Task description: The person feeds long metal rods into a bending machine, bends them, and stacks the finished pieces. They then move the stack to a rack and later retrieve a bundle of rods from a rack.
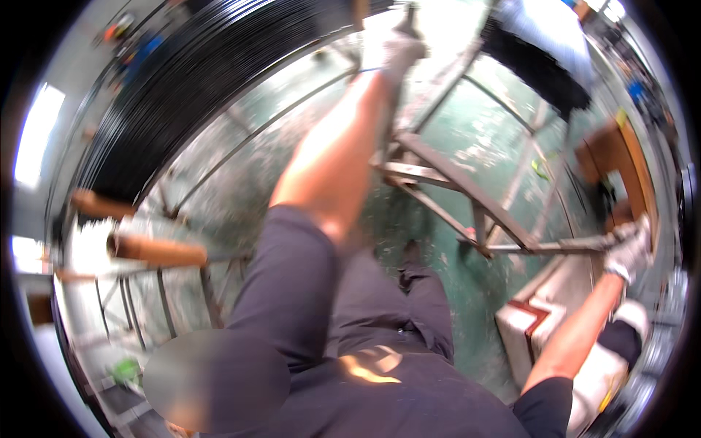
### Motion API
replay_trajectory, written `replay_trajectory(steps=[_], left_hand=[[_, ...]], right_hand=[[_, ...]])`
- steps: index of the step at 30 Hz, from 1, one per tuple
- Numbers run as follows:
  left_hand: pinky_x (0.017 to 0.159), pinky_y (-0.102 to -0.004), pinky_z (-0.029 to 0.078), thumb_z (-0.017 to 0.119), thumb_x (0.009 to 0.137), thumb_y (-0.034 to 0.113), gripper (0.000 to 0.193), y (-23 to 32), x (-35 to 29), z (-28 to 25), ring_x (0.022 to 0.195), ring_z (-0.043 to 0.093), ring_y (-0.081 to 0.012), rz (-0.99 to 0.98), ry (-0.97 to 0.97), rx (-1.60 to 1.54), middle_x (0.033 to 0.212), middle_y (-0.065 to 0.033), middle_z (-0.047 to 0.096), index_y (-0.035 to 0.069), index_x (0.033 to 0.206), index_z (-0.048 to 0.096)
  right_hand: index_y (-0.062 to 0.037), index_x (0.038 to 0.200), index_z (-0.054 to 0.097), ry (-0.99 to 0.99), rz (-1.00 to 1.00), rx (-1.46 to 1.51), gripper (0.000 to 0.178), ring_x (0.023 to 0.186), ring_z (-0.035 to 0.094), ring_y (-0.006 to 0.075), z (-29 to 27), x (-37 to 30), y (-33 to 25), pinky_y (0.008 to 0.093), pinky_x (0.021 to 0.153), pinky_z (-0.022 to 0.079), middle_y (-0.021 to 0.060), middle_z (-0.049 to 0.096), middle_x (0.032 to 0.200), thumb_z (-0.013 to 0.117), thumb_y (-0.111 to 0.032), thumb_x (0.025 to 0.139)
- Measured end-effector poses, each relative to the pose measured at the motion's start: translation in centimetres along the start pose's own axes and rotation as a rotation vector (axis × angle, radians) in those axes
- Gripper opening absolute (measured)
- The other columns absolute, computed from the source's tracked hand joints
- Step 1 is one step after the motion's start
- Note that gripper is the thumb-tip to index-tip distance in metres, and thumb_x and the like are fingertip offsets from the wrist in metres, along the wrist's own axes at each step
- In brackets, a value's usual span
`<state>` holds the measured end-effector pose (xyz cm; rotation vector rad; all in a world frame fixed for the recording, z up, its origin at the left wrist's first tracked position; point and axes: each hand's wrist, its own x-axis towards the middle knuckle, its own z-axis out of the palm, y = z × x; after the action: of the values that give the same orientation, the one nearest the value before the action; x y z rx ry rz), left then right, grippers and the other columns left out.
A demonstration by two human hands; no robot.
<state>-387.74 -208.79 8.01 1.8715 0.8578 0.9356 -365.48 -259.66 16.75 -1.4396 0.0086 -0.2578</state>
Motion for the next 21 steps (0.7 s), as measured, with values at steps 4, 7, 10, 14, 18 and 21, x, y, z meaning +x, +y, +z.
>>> replay_trajectory(steps=[4, 7, 10, 14, 18, 21], left_hand=[[0.066, -0.0295, 0.057, 0.077, 0.083, 0.002, 0.016, -0.1, -0.7, -2.2, 0.071, 0.070, -0.0144, 0.021, -0.016, -0.288, 0.081, -0.0052, 0.071, 0.002, 0.098, 0.075], [0.065, -0.0299, 0.056, 0.075, 0.081, -0.002, 0.017, 1.8, -1.4, -1.7, 0.068, 0.067, -0.0157, -0.090, -0.007, -0.440, 0.083, -0.0044, 0.070, 0.003, 0.096, 0.073], [0.065, -0.0306, 0.057, 0.071, 0.079, -0.005, 0.015, 1.5, -1.6, -2.8, 0.067, 0.066, -0.0168, -0.045, -0.023, -0.407, 0.082, -0.0052, 0.068, 0.004, 0.091, 0.070], [0.065, -0.0320, 0.056, 0.070, 0.078, -0.006, 0.016, 2.8, -3.2, -2.5, 0.066, 0.065, -0.0193, -0.065, 0.013, -0.344, 0.078, -0.0069, 0.066, 0.005, 0.089, 0.068], [0.065, -0.0339, 0.053, 0.069, 0.078, -0.005, 0.015, 4.2, -6.3, -1.9, 0.066, 0.065, -0.0204, -0.051, 0.042, -0.304, 0.077, -0.0077, 0.066, 0.004, 0.090, 0.068], [0.067, -0.0334, 0.053, 0.069, 0.078, -0.005, 0.015, 8.4, -10.7, -0.3, 0.067, 0.065, -0.0200, -0.147, 0.016, -0.376, 0.077, -0.0077, 0.066, 0.004, 0.090, 0.069]], right_hand=[[-0.0106, 0.074, 0.061, 0.041, -0.101, -0.026, 0.038, 0.047, 0.048, 0.0125, 0.4, -0.6, 0.6, 0.0329, 0.047, 0.041, -0.0008, 0.048, 0.058, 0.076, -0.036, 0.098], [-0.0055, 0.075, 0.070, 0.071, -0.219, -0.085, 0.037, 0.048, 0.051, 0.0111, -0.8, -0.1, 1.0, 0.0302, 0.047, 0.042, 0.0007, 0.055, 0.058, 0.077, -0.036, 0.096], [-0.0012, 0.075, 0.074, 0.057, -0.235, -0.075, 0.043, 0.051, 0.056, 0.0136, -1.3, 0.7, 1.7, 0.0328, 0.052, 0.044, 0.0025, 0.060, 0.061, 0.078, -0.039, 0.095], [-0.0037, 0.079, 0.069, 0.073, -0.380, -0.133, 0.032, 0.045, 0.054, 0.0113, -3.3, 1.7, 2.3, 0.0303, 0.040, 0.042, 0.0012, 0.059, 0.062, 0.078, -0.028, 0.097], [-0.0040, 0.079, 0.068, 0.029, -0.237, 0.019, 0.030, 0.045, 0.054, 0.0115, -5.5, 0.8, 1.3, 0.0307, 0.040, 0.042, 0.0011, 0.059, 0.063, 0.078, -0.026, 0.096], [-0.0050, 0.078, 0.067, 0.065, -0.290, -0.054, 0.030, 0.045, 0.054, 0.0114, -8.5, 1.9, 1.2, 0.0308, 0.040, 0.042, 0.0009, 0.059, 0.063, 0.078, -0.026, 0.097]])
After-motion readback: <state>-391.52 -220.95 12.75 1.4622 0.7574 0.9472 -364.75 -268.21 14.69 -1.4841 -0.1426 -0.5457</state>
